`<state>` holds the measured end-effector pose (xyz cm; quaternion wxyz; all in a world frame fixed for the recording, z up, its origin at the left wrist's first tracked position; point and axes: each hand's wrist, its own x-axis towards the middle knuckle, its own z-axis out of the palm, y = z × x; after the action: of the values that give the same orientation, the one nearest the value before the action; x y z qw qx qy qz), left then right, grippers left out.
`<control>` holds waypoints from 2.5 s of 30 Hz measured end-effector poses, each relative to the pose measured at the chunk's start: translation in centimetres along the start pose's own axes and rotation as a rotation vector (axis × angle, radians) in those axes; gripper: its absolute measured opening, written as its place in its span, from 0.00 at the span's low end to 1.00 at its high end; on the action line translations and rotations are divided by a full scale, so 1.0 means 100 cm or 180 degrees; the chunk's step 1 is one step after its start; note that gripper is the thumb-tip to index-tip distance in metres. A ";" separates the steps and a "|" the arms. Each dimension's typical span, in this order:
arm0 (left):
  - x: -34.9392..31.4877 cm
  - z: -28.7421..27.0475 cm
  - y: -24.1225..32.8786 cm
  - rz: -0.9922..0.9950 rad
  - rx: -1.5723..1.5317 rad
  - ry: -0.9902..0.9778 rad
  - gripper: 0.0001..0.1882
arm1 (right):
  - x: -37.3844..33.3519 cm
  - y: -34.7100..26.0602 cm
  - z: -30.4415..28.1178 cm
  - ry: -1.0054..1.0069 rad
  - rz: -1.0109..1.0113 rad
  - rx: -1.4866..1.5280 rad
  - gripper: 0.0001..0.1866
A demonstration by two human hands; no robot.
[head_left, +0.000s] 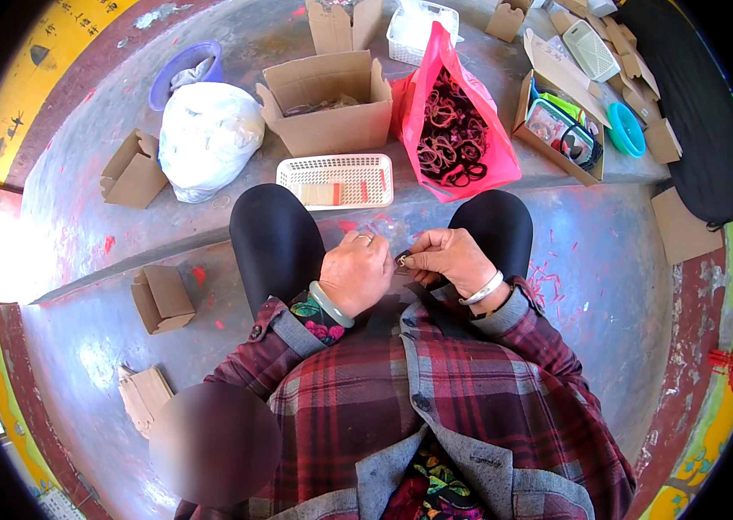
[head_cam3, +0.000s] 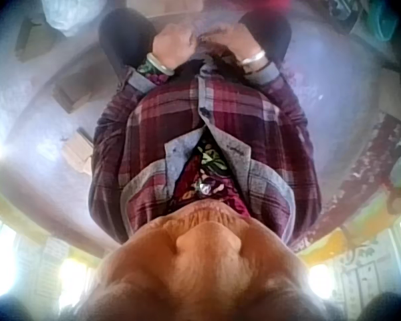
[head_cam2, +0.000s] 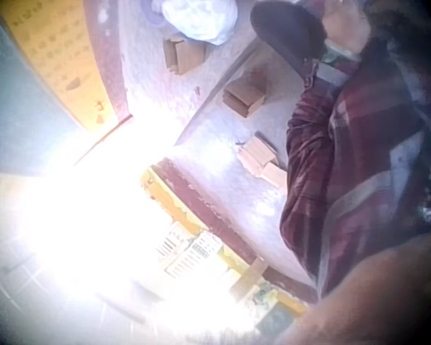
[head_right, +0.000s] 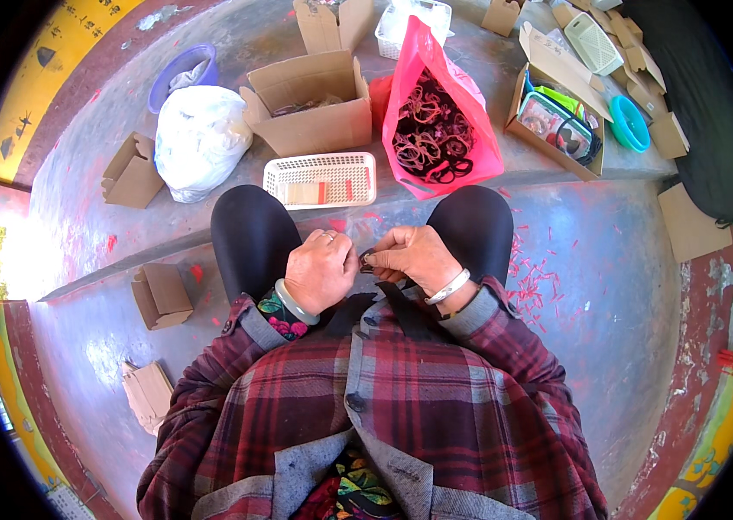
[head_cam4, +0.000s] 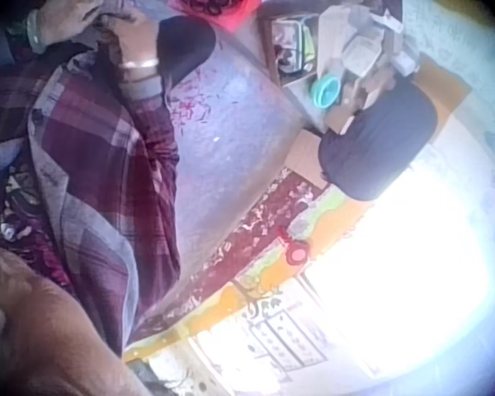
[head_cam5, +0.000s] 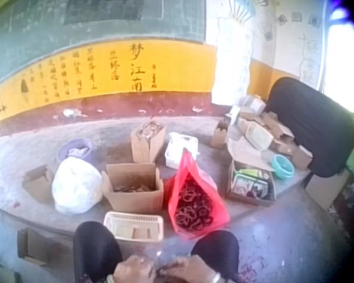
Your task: The person sits on the floor and assembles small black components by hand. They pick up parts from a pink bag and a white basket, fit them together, and place the finished items into a cardboard box.
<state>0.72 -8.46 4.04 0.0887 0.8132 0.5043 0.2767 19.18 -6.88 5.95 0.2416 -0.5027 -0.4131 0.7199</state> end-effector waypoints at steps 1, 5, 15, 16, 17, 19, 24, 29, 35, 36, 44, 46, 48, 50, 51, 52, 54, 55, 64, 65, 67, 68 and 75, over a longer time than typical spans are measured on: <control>0.000 -0.001 0.001 0.0015 -0.0020 -0.0011 0.06 | 0.002 0.002 0.000 0.0098 -0.0073 -0.0131 0.06; 0.000 -0.001 0.002 0.0071 -0.0075 -0.0019 0.06 | 0.004 0.010 0.003 0.0286 -0.0487 -0.0105 0.06; -0.003 0.004 0.001 -0.0066 -0.0201 -0.0181 0.06 | 0.013 0.024 0.004 0.0554 -0.0675 -0.0981 0.09; -0.003 0.004 0.001 -0.0073 -0.0199 -0.0251 0.06 | 0.015 0.027 0.004 0.0617 -0.0764 -0.1151 0.09; -0.003 0.004 0.002 -0.0080 -0.0198 -0.0320 0.06 | 0.016 0.030 0.005 0.0650 -0.0835 -0.1165 0.09; -0.004 0.006 0.001 -0.0097 -0.0317 -0.0210 0.06 | 0.017 0.033 0.007 0.0710 -0.0976 -0.1196 0.10; -0.007 0.012 -0.001 -0.0268 -0.0921 -0.0092 0.06 | 0.018 0.031 0.008 0.0761 -0.0844 -0.0689 0.15; -0.007 0.013 0.000 -0.0567 -0.1544 0.0039 0.05 | 0.019 0.030 0.003 0.1012 -0.1069 -0.1217 0.18; -0.005 0.011 0.003 -0.0570 -0.1488 0.0414 0.05 | 0.006 0.010 0.004 0.0371 -0.0537 -0.1076 0.18; -0.005 0.011 0.003 -0.0548 -0.1462 0.0402 0.05 | 0.006 0.011 0.005 0.0278 -0.0545 -0.0959 0.18; -0.006 0.011 0.003 -0.0264 -0.1142 0.0325 0.06 | 0.008 0.015 0.011 0.0491 -0.0902 -0.1061 0.14; -0.006 0.011 0.003 -0.0259 -0.1170 0.0301 0.06 | 0.008 0.016 0.013 0.0497 -0.0914 -0.0875 0.13; -0.006 0.012 0.003 -0.0272 -0.1208 0.0280 0.06 | 0.009 0.017 0.013 0.0469 -0.0846 -0.0545 0.12; -0.007 0.015 0.003 -0.0302 -0.1257 0.0263 0.06 | 0.011 0.020 0.013 0.0527 -0.0852 -0.0360 0.11; -0.008 0.014 0.003 -0.0310 -0.1241 0.0229 0.06 | 0.012 0.023 0.014 0.0601 -0.0892 -0.0338 0.11; -0.008 0.014 0.004 -0.0319 -0.1226 0.0195 0.05 | 0.013 0.025 0.014 0.0675 -0.0931 -0.0316 0.10; -0.008 0.014 0.004 -0.0309 -0.1190 0.0160 0.05 | 0.015 0.028 0.013 0.0727 -0.1076 -0.0631 0.10; -0.008 0.015 0.003 -0.0292 -0.1170 0.0159 0.05 | 0.015 0.028 0.012 0.0751 -0.1149 -0.0789 0.10; -0.008 0.015 0.003 -0.0173 -0.1118 0.0200 0.06 | 0.017 0.030 0.014 0.0996 -0.1574 -0.0996 0.09; -0.009 0.013 0.003 -0.0151 -0.1098 0.0179 0.06 | 0.016 0.027 0.013 0.1016 -0.1620 -0.1366 0.09; -0.002 -0.002 0.005 0.0118 -0.0741 0.0399 0.09 | 0.008 0.013 0.009 0.1065 -0.1703 -0.2100 0.08; 0.003 -0.011 0.008 0.0254 -0.0564 0.0506 0.11 | 0.006 0.006 0.005 0.0997 -0.1905 -0.2570 0.07; 0.018 -0.010 -0.011 0.0649 -0.0351 -0.0775 0.17 | -0.003 -0.019 -0.006 0.0215 -0.2571 -0.3998 0.04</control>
<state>-0.02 -6.55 5.05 0.1650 0.8816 0.3887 0.2109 19.70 -5.84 7.61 0.1672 -0.3771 -0.8914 0.1879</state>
